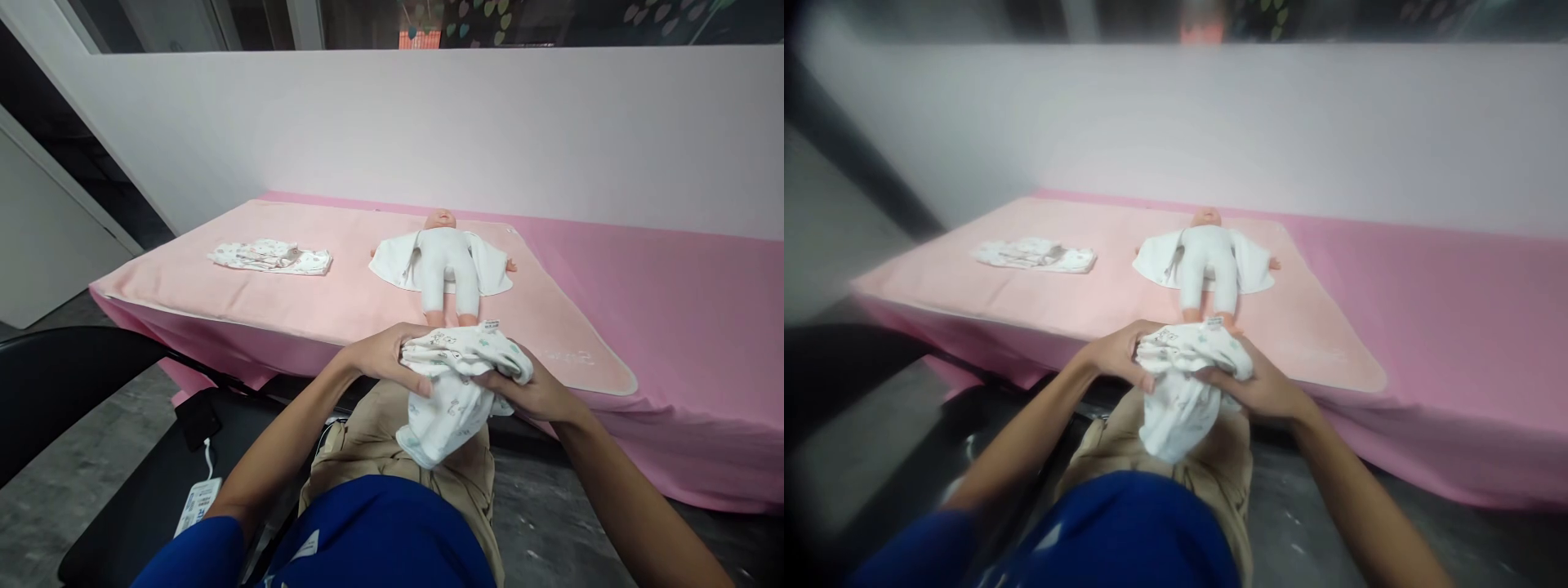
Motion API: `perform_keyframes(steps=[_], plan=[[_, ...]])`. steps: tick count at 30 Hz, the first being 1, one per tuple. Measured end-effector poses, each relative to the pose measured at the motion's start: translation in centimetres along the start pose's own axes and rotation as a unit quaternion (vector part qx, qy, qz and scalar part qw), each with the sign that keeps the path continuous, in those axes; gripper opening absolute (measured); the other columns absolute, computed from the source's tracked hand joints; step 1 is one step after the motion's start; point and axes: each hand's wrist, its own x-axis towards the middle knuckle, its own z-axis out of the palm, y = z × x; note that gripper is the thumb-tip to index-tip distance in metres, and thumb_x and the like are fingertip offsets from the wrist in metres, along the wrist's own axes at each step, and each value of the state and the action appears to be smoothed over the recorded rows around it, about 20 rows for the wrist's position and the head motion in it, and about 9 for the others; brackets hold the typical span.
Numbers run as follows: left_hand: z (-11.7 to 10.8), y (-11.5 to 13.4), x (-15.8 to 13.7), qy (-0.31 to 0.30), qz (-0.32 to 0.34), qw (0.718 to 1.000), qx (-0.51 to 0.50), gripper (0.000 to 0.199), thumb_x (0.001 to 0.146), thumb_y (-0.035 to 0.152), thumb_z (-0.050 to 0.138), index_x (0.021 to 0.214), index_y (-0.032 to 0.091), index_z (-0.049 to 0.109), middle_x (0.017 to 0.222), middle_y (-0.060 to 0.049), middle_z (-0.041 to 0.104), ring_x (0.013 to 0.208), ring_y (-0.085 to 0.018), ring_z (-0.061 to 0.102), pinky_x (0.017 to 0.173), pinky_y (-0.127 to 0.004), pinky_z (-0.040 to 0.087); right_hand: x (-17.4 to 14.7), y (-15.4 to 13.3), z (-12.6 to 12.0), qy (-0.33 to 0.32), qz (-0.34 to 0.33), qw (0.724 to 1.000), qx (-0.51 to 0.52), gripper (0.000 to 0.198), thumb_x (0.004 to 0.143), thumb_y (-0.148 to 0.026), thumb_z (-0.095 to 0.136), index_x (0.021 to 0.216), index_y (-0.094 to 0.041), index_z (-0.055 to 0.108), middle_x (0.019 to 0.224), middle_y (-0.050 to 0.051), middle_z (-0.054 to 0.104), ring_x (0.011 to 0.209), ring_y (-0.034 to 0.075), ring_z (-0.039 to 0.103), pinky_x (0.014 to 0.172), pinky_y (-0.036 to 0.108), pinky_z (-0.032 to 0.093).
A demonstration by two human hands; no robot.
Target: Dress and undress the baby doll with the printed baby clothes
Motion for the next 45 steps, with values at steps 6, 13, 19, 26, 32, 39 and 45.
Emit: perform_keyframes(steps=[6,13,19,26,32,39,45], plan=[[0.1,-0.8,0.1,0.095,0.055,0.992,-0.069,0.048,0.076,0.045,0.095,0.105,0.016,0.071,0.086,-0.001,0.069,0.078,-0.013,0.065,0.070,-0.023,0.054,0.0,0.1,0.9,-0.076,0.035,0.996,-0.022,0.059,0.092,-0.054,0.081,0.142,-0.025,0.069,0.122,0.008,0.079,0.113,0.030,0.072,0.102,0.045,0.062],[-0.2,0.0,-0.4,0.003,-0.041,0.998,-0.047,0.052,0.071,0.049,0.097,0.101,0.012,0.077,0.092,-0.008,0.075,0.080,-0.018,0.069,0.069,-0.027,0.058,0.6,0.6,0.8,-0.072,0.033,0.995,0.066,0.066,0.083,-0.049,0.091,0.141,-0.024,0.072,0.122,0.008,0.080,0.116,0.030,0.074,0.101,0.042,0.062],[-0.9,0.2,-1.4,0.014,-0.037,0.999,-0.023,0.047,0.073,0.050,0.096,0.097,0.013,0.079,0.089,-0.009,0.078,0.086,-0.020,0.072,0.081,-0.032,0.061,0.4,2.0,1.1,-0.012,0.089,0.979,0.183,0.063,0.092,-0.056,0.081,0.145,-0.024,0.068,0.131,0.010,0.078,0.121,0.030,0.073,0.106,0.044,0.060],[-0.5,-0.5,-1.0,0.042,-0.022,0.999,-0.018,0.048,0.082,0.057,0.088,0.096,0.012,0.079,0.086,-0.008,0.078,0.084,-0.020,0.072,0.083,-0.033,0.062,0.8,0.9,1.4,-0.131,0.091,0.973,0.165,0.035,0.088,-0.048,0.087,0.105,-0.018,0.080,0.092,0.004,0.079,0.087,0.020,0.074,0.086,0.035,0.064],[-0.7,-0.9,-0.6,-0.014,-0.021,1.000,0.010,0.057,0.069,0.041,0.100,0.117,0.015,0.082,0.111,-0.011,0.082,0.107,-0.028,0.076,0.095,-0.039,0.063,0.4,3.0,1.4,-0.025,0.123,0.955,0.270,0.036,0.088,-0.053,0.084,0.080,-0.019,0.076,0.069,0.003,0.068,0.070,0.020,0.069,0.074,0.034,0.062],[-1.4,0.1,2.6,0.071,-0.021,0.992,0.102,0.040,0.093,0.034,0.079,0.129,0.017,0.076,0.122,-0.011,0.080,0.107,-0.024,0.075,0.097,-0.040,0.062,2.9,1.5,-3.0,-0.009,0.113,0.989,0.090,0.054,0.081,-0.041,0.092,0.130,-0.026,0.076,0.106,0.007,0.080,0.105,0.030,0.075,0.094,0.044,0.064],[-4.2,3.7,8.4,0.228,0.091,0.948,0.202,0.031,0.101,0.033,0.066,0.126,0.016,0.073,0.122,-0.010,0.078,0.118,-0.026,0.072,0.102,-0.040,0.058,10.1,-2.4,-9.6,0.098,0.021,0.985,-0.143,0.033,0.081,-0.039,0.085,0.108,-0.023,0.074,0.093,0.004,0.074,0.085,0.027,0.074,0.076,0.040,0.063]])
